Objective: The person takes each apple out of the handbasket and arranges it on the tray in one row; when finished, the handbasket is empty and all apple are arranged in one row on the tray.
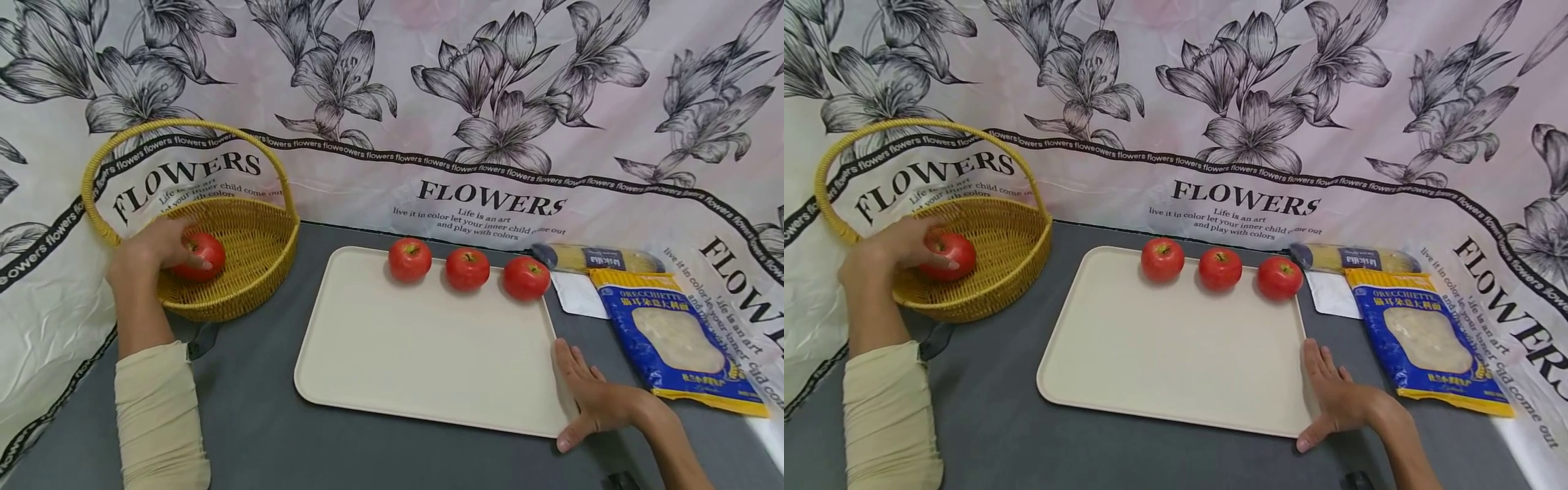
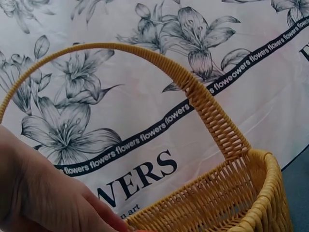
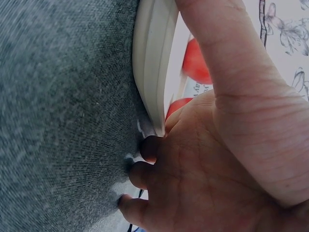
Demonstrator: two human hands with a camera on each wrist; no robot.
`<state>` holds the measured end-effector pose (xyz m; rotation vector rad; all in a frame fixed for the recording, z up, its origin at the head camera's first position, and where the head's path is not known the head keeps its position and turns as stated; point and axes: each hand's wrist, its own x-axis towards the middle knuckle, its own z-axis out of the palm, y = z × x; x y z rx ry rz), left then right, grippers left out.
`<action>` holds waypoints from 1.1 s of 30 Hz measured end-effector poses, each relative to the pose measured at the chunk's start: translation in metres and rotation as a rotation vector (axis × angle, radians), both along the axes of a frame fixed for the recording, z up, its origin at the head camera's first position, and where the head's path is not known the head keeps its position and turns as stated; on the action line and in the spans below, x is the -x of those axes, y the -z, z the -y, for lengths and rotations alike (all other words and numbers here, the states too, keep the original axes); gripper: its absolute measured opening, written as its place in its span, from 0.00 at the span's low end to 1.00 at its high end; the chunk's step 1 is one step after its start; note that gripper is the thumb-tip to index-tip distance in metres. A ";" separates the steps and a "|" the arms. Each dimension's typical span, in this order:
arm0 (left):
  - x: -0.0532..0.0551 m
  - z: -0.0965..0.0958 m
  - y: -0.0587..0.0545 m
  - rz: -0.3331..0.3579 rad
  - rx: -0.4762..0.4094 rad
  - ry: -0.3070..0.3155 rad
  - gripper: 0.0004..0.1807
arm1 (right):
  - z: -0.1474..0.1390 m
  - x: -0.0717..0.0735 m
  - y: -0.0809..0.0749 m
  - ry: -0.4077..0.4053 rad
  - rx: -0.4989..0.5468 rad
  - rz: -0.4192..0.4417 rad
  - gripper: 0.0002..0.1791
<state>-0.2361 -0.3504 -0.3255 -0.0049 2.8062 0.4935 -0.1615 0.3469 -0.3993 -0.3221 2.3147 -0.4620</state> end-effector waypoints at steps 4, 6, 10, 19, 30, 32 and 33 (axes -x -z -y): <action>0.001 -0.001 0.004 0.027 0.005 -0.004 0.53 | -0.001 0.000 0.000 -0.003 -0.003 0.004 0.91; 0.002 -0.002 0.005 0.039 0.013 0.000 0.55 | -0.001 -0.001 -0.001 -0.007 -0.008 -0.002 0.91; 0.006 -0.005 0.008 0.067 0.006 0.012 0.57 | 0.000 0.000 -0.003 -0.009 -0.024 -0.004 0.90; 0.009 -0.007 0.009 -0.015 -0.035 -0.027 0.58 | 0.001 -0.001 -0.005 -0.011 -0.027 -0.002 0.90; -0.015 -0.024 -0.031 -0.204 -0.105 -0.085 0.57 | 0.003 -0.001 -0.004 -0.015 -0.021 -0.023 0.90; -0.019 -0.031 -0.038 -0.222 -0.115 -0.061 0.56 | 0.002 -0.002 -0.004 -0.012 -0.018 -0.024 0.90; -0.020 -0.036 -0.041 -0.232 -0.121 -0.047 0.55 | 0.001 -0.002 -0.003 -0.013 -0.015 -0.025 0.90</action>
